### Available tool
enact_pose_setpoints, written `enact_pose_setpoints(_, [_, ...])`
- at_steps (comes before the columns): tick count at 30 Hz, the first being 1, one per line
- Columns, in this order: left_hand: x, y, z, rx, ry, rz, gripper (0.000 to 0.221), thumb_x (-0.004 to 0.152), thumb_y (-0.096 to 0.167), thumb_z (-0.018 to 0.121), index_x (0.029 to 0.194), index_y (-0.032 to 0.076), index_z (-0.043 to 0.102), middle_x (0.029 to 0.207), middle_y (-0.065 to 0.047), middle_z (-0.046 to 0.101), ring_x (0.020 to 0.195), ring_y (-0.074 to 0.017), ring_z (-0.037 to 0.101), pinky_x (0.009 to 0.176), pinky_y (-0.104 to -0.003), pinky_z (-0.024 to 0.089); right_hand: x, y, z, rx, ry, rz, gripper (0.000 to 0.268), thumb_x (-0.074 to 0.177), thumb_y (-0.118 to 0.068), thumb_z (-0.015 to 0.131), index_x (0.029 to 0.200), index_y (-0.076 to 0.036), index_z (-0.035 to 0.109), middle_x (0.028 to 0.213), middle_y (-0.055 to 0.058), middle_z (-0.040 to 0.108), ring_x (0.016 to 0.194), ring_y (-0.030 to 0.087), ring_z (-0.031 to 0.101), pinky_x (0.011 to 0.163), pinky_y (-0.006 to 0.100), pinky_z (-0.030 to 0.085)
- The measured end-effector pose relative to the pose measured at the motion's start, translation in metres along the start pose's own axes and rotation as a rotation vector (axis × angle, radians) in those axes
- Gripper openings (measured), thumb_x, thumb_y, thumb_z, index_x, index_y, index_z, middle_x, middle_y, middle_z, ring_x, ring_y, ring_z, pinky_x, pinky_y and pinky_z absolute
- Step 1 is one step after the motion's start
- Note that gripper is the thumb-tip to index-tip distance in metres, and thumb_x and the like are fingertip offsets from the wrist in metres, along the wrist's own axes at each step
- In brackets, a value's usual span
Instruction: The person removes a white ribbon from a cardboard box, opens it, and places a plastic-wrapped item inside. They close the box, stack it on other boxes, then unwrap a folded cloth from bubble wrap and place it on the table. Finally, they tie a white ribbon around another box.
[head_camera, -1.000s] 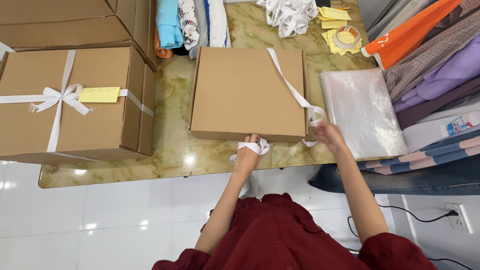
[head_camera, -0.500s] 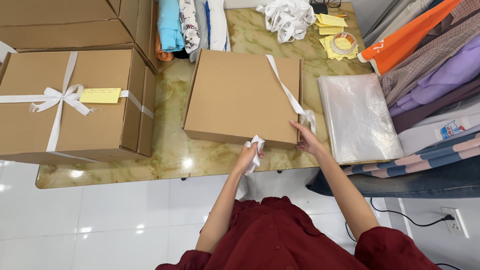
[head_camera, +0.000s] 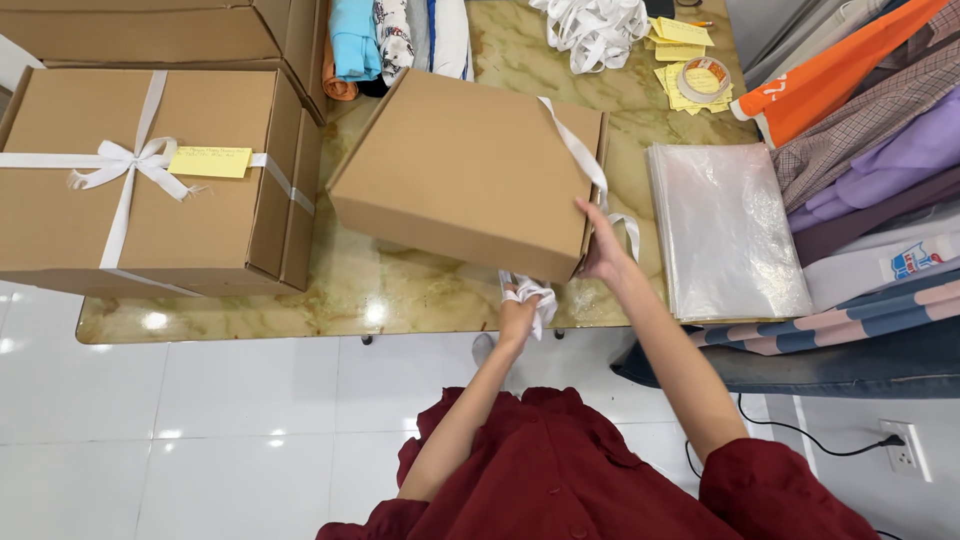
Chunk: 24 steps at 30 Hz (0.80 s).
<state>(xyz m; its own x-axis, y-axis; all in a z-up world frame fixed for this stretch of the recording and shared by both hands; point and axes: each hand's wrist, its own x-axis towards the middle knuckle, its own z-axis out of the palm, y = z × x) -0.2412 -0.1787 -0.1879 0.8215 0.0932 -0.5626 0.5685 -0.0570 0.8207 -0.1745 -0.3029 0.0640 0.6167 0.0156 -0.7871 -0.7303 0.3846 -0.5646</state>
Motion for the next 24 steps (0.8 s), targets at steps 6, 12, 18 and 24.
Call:
enact_pose_setpoints(6, [-0.009,0.031,-0.039,0.504,0.068,0.203,0.085,0.083,0.015,0.073,0.151,-0.007,0.026,0.126,-0.032,0.063,0.124,-0.0430,0.060,0.105,-0.053,0.048,0.047,-0.019,-0.039,-0.045,-0.092,0.010,0.122,0.071,-0.078,0.071,0.155,-0.007,0.019,0.156,0.012,0.031,0.146,0.034,0.029,0.107,0.059,0.031])
enact_pose_setpoints(12, [-0.012,0.101,-0.042,0.815,0.092,0.161,0.057,0.068,0.051,0.067,0.101,0.006,0.079,0.095,-0.017,0.075,0.100,-0.0369,0.073,0.083,-0.050,0.060,0.040,-0.024,-0.039,-0.026,-0.125,0.005,0.117,0.071,-0.078,0.072,0.151,-0.004,0.027,0.144,0.010,0.039,0.135,0.032,0.037,0.099,0.054,0.037])
enact_pose_setpoints(18, [-0.001,0.126,-0.007,1.134,0.072,0.074,0.044,0.080,0.033,0.060,0.114,0.011,0.077,0.109,-0.010,0.076,0.108,-0.0311,0.072,0.084,-0.045,0.059,0.049,-0.023,-0.043,0.004,-0.125,0.036,0.110,0.070,-0.075,0.074,0.145,-0.005,0.035,0.133,0.009,0.043,0.125,0.030,0.043,0.092,0.051,0.041])
enact_pose_setpoints(24, [0.084,0.033,0.031,1.165,0.001,0.267,0.028,0.089,0.018,0.060,0.108,0.008,0.078,0.103,-0.013,0.077,0.102,-0.0323,0.074,0.081,-0.048,0.061,0.048,-0.030,-0.042,0.005,-0.114,0.047,0.114,0.067,-0.077,0.075,0.145,-0.005,0.035,0.134,0.008,0.043,0.128,0.029,0.043,0.094,0.050,0.040])
